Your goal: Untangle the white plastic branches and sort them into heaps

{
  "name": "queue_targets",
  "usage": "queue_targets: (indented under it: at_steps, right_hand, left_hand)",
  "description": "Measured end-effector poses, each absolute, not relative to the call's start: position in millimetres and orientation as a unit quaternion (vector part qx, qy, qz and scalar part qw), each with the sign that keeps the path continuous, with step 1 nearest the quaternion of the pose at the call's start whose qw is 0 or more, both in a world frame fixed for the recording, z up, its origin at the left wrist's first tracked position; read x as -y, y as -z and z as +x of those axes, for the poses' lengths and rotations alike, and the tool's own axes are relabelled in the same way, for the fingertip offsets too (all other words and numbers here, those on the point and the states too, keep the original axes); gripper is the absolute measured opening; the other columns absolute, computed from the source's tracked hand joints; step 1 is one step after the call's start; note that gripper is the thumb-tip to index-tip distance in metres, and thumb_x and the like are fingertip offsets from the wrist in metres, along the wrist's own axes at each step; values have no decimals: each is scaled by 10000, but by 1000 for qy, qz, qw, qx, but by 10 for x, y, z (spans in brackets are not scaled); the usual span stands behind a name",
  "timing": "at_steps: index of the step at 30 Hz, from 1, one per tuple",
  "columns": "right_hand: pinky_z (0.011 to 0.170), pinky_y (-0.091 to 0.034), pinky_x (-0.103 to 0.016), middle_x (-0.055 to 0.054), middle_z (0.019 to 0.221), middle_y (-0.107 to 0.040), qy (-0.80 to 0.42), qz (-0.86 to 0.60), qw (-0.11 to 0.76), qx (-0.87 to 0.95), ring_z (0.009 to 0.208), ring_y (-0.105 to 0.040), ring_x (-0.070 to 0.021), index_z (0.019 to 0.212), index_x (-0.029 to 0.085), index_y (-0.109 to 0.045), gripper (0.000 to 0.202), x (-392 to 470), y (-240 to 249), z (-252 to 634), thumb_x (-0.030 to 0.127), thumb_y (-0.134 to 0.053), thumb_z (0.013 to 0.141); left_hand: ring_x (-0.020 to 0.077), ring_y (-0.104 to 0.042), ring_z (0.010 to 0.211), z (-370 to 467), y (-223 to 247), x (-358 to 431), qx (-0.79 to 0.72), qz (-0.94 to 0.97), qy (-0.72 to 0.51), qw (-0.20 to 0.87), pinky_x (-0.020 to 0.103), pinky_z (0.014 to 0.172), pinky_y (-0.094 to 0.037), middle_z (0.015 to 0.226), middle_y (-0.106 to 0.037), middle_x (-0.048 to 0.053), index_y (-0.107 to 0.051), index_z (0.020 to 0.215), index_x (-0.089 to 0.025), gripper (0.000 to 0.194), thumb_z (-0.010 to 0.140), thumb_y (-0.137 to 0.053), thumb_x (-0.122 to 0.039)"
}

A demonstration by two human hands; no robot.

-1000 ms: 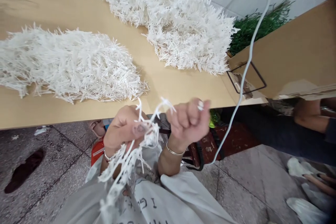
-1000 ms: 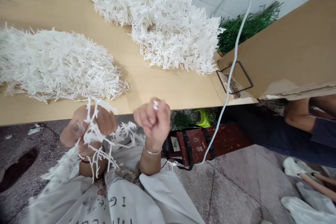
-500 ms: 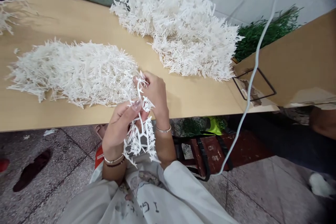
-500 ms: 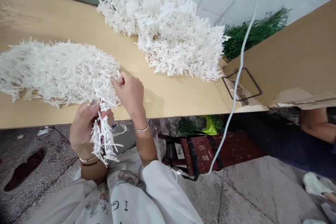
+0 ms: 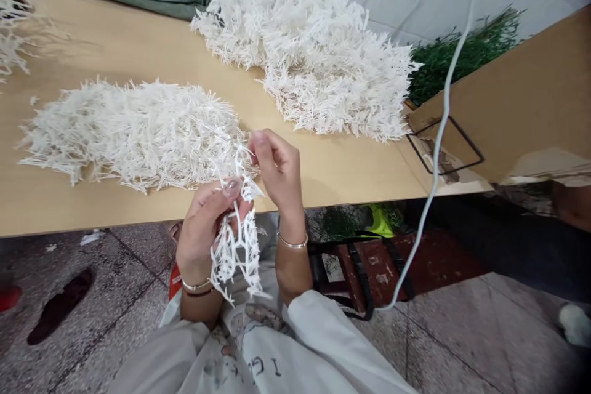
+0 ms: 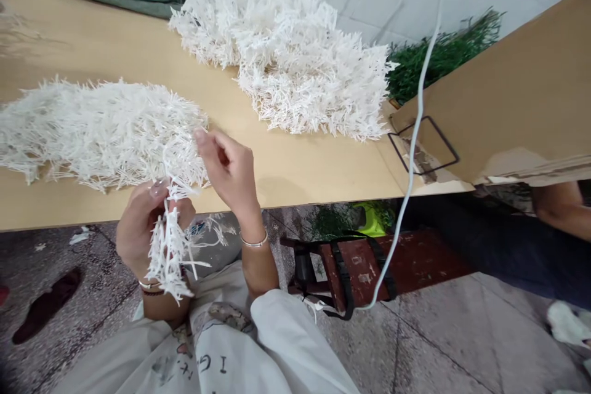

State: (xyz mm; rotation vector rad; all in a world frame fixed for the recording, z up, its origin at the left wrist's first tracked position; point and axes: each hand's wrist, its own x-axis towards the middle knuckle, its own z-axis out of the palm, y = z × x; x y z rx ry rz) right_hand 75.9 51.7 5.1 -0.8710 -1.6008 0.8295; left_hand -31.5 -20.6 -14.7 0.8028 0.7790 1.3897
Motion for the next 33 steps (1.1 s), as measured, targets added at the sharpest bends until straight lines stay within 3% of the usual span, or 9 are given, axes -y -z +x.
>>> queue_targets:
  at_steps: [3, 8, 11, 15, 20, 24, 27, 30, 33]
  right_hand:
    - [480, -311, -214, 26, 647, -458, -477, -255, 502, 675, 524, -399, -72, 740, 191, -522, 393, -359, -137, 847, 502, -395, 943]
    - [425, -292, -181, 52, 568, -445, -594, -103, 486, 633, 440, -375, -43, 662, 182, -502, 282, -254, -86, 874, 310, -529, 912]
    - [346, -189, -184, 88, 444, -302, -676, -31, 515, 526, 336, -225, -35, 569, 190, -385, 371, -300, 19, 807, 306, -520, 894]
    - [320, -149, -200, 115, 401, -92, -657, -44, 628, 414, 309, -55, -43, 551, 207, -213, 473, -430, 54, 842, 417, -492, 871]
    - [459, -211, -227, 76, 518, -256, -515, -279, 604, 541, 447, -226, -56, 574, 193, -330, 395, -568, 5, 913, 330, -516, 895]
    - [511, -210, -247, 55, 555, -233, -375, -409, 492, 671, 523, -251, -76, 553, 191, -282, 481, -661, 42, 749, 438, -530, 883]
    - [516, -219, -248, 54, 533, -295, -294, -509, 419, 692, 530, -286, -84, 552, 189, -316, 490, -725, 83, 632, 493, -578, 834]
    - [537, -275, -231, 56, 617, -398, -259, -539, 461, 656, 565, -363, -85, 700, 201, -443, 351, -719, 82, 635, 472, -648, 783]
    - [536, -307, -219, 39, 719, -440, -331, -449, 543, 628, 582, -386, -78, 835, 209, -485, 286, -599, 17, 746, 484, -560, 856]
  left_hand:
    - [61, -322, 282, -351, 89, 190, -284, 363, -591, 661, 194, 296, -194, 365, -411, -30, -532, 524, -164, 409, 853, -565, -406]
    - [59, -229, 206, -322, 76, 65, -62, 417, -549, 722, 203, 249, -127, 273, -251, -44, -378, 381, -174, 510, 850, -518, -316]
    - [38, -125, 149, -208, 169, -6, 11, 407, -623, 668, 201, 230, -96, 232, -104, -86, -232, 365, -184, 587, 806, -587, -340]
    - [10, 15, 155, -143, 204, 2, -21, 359, -727, 585, 176, 236, -100, 235, 43, -119, -164, 410, -165, 660, 849, -546, -477]
    - [31, -199, 205, -233, 24, 44, -58, 372, -719, 584, 187, 282, -185, 246, -172, -63, -250, 350, -161, 604, 838, -556, -341]
    - [33, -301, 323, -144, -28, 63, -195, 291, -749, 563, 166, 338, -285, 405, -352, -69, -475, 492, -165, 382, 768, -682, -331]
    - [28, -376, 416, -63, -8, 76, -234, 227, -748, 578, 143, 384, -327, 527, -430, -64, -527, 583, -168, 309, 721, -747, -336]
    - [25, -391, 437, -64, 26, 83, -238, 219, -743, 586, 133, 389, -319, 552, -447, -57, -526, 616, -168, 308, 767, -721, -352]
    - [35, -372, 395, -113, 65, 88, -262, 242, -739, 571, 156, 364, -283, 505, -451, -52, -550, 622, -174, 324, 846, -629, -396]
